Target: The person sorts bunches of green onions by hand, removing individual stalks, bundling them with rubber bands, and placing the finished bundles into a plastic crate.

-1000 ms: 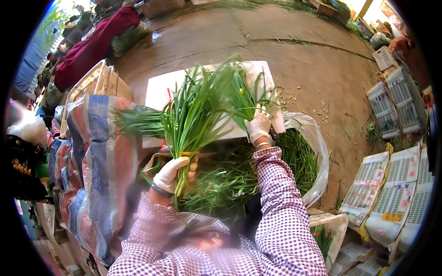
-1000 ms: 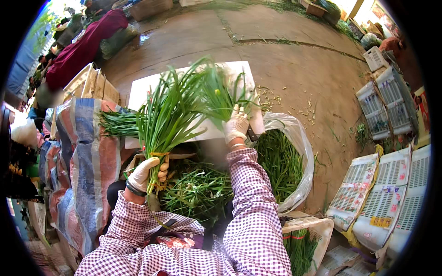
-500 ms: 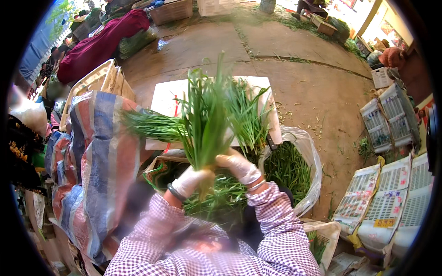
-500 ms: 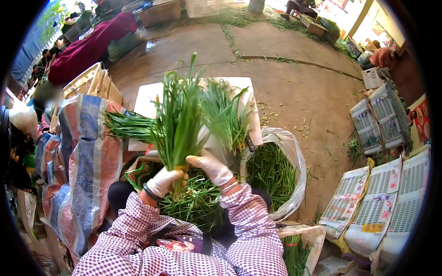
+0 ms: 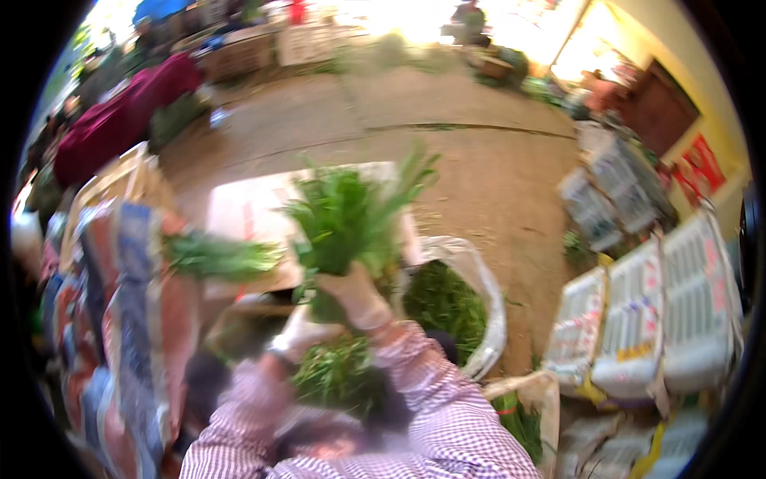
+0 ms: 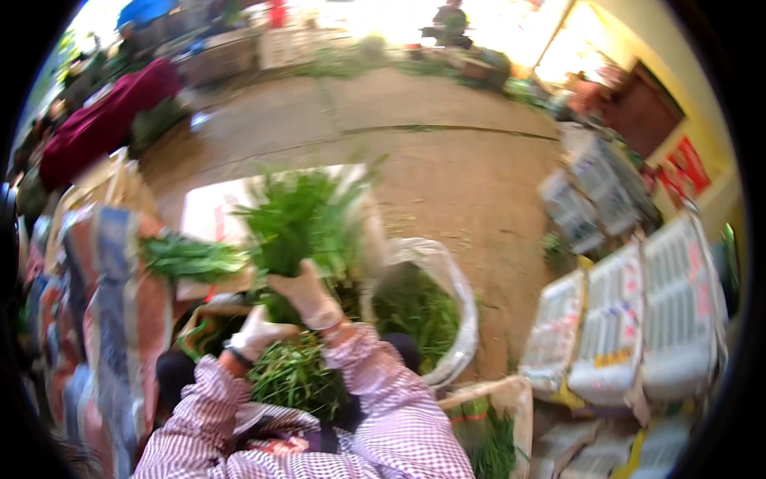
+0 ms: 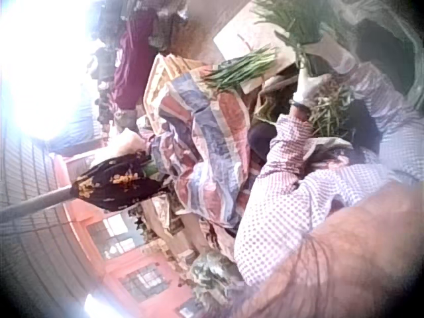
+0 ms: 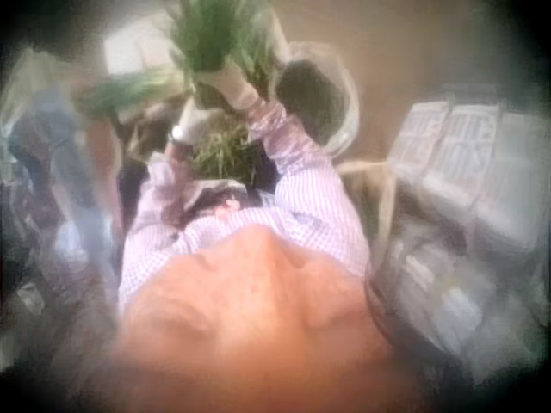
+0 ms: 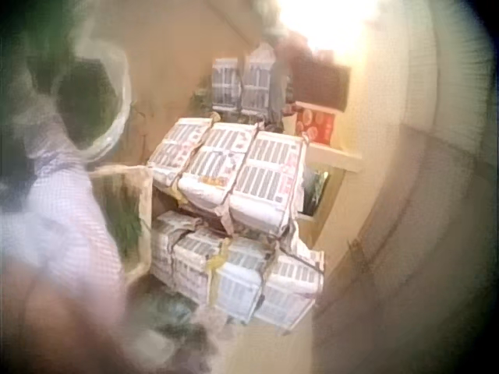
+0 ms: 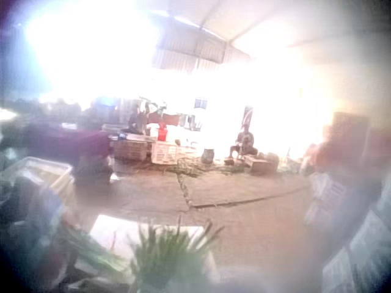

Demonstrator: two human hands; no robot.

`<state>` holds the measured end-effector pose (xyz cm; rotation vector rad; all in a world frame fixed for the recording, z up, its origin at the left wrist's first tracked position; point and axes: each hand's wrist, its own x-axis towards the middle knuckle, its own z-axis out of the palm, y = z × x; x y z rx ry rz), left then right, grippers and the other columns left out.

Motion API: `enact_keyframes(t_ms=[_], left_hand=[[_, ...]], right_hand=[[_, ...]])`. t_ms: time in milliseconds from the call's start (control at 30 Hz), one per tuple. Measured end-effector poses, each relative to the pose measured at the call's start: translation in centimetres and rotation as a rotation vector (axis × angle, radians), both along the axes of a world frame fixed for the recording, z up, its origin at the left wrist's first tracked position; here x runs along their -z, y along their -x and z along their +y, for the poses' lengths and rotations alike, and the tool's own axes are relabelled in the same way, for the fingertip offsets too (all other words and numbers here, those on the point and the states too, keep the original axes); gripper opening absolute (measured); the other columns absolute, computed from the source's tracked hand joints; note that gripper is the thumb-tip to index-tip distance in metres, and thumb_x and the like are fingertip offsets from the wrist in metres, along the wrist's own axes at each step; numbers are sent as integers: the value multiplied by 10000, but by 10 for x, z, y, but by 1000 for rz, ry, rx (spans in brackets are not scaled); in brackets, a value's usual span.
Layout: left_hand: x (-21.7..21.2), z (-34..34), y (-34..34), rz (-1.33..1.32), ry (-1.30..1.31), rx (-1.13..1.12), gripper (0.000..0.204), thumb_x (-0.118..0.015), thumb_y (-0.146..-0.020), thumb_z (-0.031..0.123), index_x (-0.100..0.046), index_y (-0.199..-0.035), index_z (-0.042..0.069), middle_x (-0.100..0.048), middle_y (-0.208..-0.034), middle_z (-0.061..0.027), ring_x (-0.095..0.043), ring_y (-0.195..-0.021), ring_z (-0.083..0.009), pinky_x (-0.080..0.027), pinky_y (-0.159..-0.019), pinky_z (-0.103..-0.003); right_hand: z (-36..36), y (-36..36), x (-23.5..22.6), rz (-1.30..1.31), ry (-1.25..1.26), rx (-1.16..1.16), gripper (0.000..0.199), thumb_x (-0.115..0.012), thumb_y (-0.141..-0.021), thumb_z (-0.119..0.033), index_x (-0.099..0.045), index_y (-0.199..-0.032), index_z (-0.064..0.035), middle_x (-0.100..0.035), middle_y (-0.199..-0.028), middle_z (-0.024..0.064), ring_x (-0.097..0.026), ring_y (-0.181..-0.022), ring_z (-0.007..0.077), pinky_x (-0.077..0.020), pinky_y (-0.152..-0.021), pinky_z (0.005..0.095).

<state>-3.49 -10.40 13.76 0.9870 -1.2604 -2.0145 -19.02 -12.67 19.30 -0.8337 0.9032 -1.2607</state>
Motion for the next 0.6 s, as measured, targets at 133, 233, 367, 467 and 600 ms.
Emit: enact_keyframes(t_ms=[133, 233, 367, 467, 600], left_hand=[[-37, -46, 21, -45, 312, -180, 595, -793, -711, 79, -514, -1236, 59, -610, -1096, -37, -612, -949, -177, -532, -790, -331], [-19, -86, 23, -122, 494, -200, 573, -782, -731, 91, -517, -1239, 61, -610, -1101, -37, -608, -954, -173, -529, -803, -327], [17, -133, 16, -155, 646, -288, 544, -767, -758, 107, -522, -1242, 64, -611, -1107, -35, -604, -961, -168, -525, -820, -322], [44, -160, 16, -147, 727, -330, 523, -755, -778, 119, -525, -1245, 66, -612, -1112, -35, -601, -966, -164, -522, -833, -318], [70, -186, 13, -131, 818, -404, 495, -740, -806, 135, -530, -1249, 69, -612, -1119, -34, -597, -973, -159, -518, -850, -313]], right_hand=[[-26, 3, -30, 323, 403, 52, 311, -721, -769, -96, -664, -1050, 23, -714, -853, 101, -597, -749, 92, -514, -677, 280], [-62, 0, -17, 395, 527, 98, 350, -709, -808, -179, -655, -1091, 20, -716, -921, 107, -643, -825, 154, -530, -742, 319], [-85, -11, -18, -289, 473, -89, 439, -696, -826, -254, -607, -1176, -5, -672, -1096, 121, -623, -1035, 211, -493, -915, 360], [-96, -6, 4, 152, 471, 27, 397, -711, -800, -165, -600, -1158, -34, -656, -1108, 110, -599, -1059, 203, -472, -953, 363], [-120, 4, 7, 554, 500, -108, 617, -744, -730, -63, -501, -1294, 2, -621, -1179, 140, -606, -1023, 212, -505, -887, 328]])
